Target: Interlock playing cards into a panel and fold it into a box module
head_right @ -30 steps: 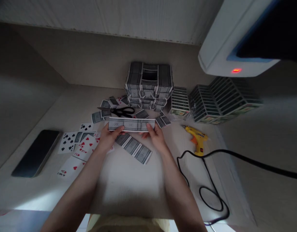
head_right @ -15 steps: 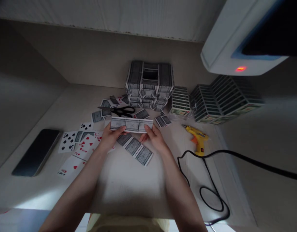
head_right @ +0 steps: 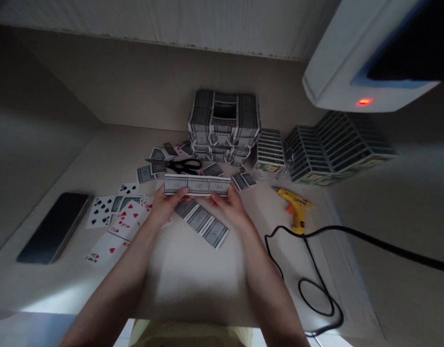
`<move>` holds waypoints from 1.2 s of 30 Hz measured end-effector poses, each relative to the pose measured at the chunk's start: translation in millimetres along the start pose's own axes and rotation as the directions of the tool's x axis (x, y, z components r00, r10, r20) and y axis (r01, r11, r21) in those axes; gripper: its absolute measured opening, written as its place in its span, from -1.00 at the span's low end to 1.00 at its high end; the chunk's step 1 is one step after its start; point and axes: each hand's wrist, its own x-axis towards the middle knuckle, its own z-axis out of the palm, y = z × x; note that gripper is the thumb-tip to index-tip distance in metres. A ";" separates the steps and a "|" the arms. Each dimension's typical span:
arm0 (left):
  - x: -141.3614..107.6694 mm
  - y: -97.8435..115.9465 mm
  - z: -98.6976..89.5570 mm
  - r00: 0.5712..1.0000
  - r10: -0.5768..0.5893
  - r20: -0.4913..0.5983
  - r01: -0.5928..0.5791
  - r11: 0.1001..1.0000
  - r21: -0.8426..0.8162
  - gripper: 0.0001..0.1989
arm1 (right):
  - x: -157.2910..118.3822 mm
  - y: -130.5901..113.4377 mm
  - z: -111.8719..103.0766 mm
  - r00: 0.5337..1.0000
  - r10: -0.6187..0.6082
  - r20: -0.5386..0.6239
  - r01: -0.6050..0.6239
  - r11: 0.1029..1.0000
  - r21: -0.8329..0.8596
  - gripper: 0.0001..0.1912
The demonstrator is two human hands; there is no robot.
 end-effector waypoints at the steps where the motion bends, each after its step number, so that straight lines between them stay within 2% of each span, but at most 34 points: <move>1: -0.1 0.1 -0.7 1.000 -0.009 0.012 0.009 1.000 0.006 -0.69 | 0.1 -1.0 -0.4 1.000 0.009 0.004 -0.009 1.000 -0.005 -0.68; 6: -0.3 0.6 -3.2 0.994 -0.065 0.083 0.063 0.998 0.029 -0.70 | -0.5 -5.2 -3.3 0.999 0.032 0.043 -0.030 0.999 -0.045 -0.71; 13: -0.1 4.0 -3.2 0.989 -0.090 0.116 0.077 0.991 0.108 -0.72 | -0.1 -2.4 -4.0 0.998 0.031 0.055 -0.028 0.997 -0.066 -0.69; 25: -2.3 5.4 -1.7 0.995 -0.063 0.080 0.050 0.987 0.155 -0.78 | -0.3 2.2 -2.1 0.998 0.061 0.001 -0.061 0.992 -0.108 -0.68; 32: -6.7 6.5 3.1 0.996 -0.053 0.073 0.044 0.992 0.118 -0.77 | 1.1 3.3 -7.2 0.997 -0.026 -0.074 0.017 0.993 -0.119 -0.72; 36: -6.7 5.4 1.2 0.998 -0.024 0.059 0.020 0.998 0.055 -0.68 | 5.7 8.5 -15.3 0.985 -0.108 -0.137 0.095 0.991 -0.096 -0.65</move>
